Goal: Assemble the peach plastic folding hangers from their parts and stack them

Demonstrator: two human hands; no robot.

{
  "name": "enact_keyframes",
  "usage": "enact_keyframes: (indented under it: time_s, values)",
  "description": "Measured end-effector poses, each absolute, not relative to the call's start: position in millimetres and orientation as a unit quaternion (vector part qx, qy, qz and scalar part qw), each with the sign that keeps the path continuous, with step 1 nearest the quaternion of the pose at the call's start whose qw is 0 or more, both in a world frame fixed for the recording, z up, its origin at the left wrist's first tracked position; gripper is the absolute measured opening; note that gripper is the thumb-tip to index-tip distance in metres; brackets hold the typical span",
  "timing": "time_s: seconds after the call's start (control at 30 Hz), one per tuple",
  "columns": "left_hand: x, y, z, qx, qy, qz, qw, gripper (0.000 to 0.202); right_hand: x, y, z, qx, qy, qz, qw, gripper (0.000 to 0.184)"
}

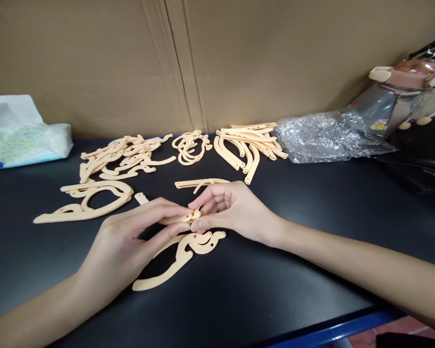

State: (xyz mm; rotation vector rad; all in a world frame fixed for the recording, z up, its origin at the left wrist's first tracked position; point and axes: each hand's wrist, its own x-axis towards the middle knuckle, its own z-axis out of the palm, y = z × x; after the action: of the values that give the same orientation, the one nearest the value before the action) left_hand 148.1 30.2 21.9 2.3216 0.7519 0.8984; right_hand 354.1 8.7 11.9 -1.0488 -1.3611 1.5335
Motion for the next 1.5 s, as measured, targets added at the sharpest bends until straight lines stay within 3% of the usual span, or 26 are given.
enact_keyframes:
  time_s: [0.2,0.43,0.67,0.83,0.97,1.5]
  values:
    - [144.3,33.5,21.9,0.869,0.270,0.331,0.251,0.013,354.7,6.2,18.2,-0.414,-0.603,0.539,0.417,0.046]
    - [142.4,31.5,21.3,0.890,0.238,0.324,0.216,0.012,361.5,11.2,19.3,-0.438,-0.612,0.511,0.415,0.020]
    - [142.6,32.8,22.7,0.886,0.218,0.341,0.226,0.013,362.8,10.3,17.2,-0.414,-0.571,0.581,0.406,0.019]
    - [144.3,33.4,26.6,0.864,0.232,0.369,0.253,0.014,361.8,10.8,17.5,-0.398,-0.542,0.592,0.444,0.014]
    - [143.4,33.3,26.9,0.852,0.254,0.377,0.261,0.018,360.8,11.1,16.2,-0.387,-0.518,0.617,0.448,0.028]
    - [142.9,35.7,25.2,0.854,0.237,0.389,0.252,0.024,362.7,10.9,14.8,-0.396,-0.480,0.649,0.438,0.017]
